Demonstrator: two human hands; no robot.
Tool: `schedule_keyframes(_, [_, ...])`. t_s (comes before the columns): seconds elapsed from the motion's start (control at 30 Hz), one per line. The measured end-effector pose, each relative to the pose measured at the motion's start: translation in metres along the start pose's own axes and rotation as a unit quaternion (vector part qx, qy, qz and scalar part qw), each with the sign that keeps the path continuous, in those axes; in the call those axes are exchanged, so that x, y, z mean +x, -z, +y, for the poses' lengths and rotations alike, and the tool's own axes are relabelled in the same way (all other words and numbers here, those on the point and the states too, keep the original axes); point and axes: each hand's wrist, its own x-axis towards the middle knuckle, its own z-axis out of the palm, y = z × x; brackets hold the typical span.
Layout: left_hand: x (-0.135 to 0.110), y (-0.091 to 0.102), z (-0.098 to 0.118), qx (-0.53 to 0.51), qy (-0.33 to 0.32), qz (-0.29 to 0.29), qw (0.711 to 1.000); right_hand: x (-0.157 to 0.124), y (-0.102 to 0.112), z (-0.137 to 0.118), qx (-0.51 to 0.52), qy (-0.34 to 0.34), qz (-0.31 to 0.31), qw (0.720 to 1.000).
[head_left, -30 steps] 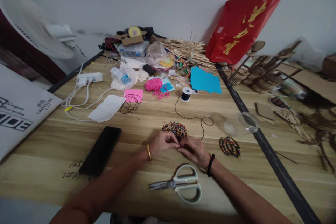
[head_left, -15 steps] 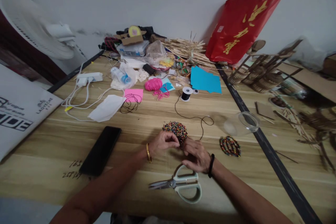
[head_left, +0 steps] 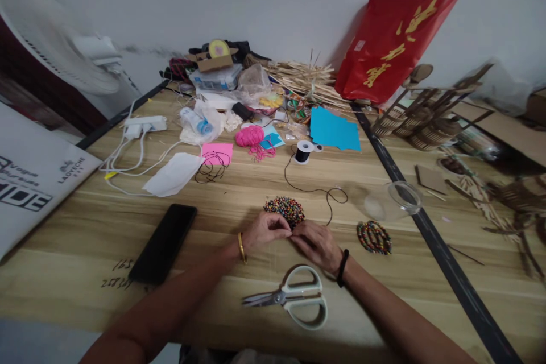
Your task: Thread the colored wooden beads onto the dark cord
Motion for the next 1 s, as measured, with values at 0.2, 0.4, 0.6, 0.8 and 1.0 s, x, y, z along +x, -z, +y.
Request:
schedule_keyframes(0.2, [0.000,0.000,0.002,0.027,-0.008,0.012,1.000,0.002,0.001,-0.001,0.006,-0.019,-0.009,1.000])
schedule_keyframes(0.4, [0.000,-0.003,-0.001,0.051,-0.026,0.042,0.997,0.008,0.004,-0.005,0.075,-0.085,0.060,0.992])
schedule_keyframes(0.6, [0.000,-0.010,-0.006,0.128,-0.053,0.026,0.990,0.008,0.004,-0.002,0.152,-0.197,0.099,0.963])
schedule_keyframes(0.8, [-0.002,-0.013,-0.003,0.286,-0.122,-0.001,0.950,0.007,0.003,-0.001,0.195,-0.229,0.103,0.948])
schedule_keyframes(1.0, [-0.003,-0.018,-0.003,0.375,-0.150,-0.030,0.914,0.008,0.003,-0.001,0.190,-0.232,0.105,0.948])
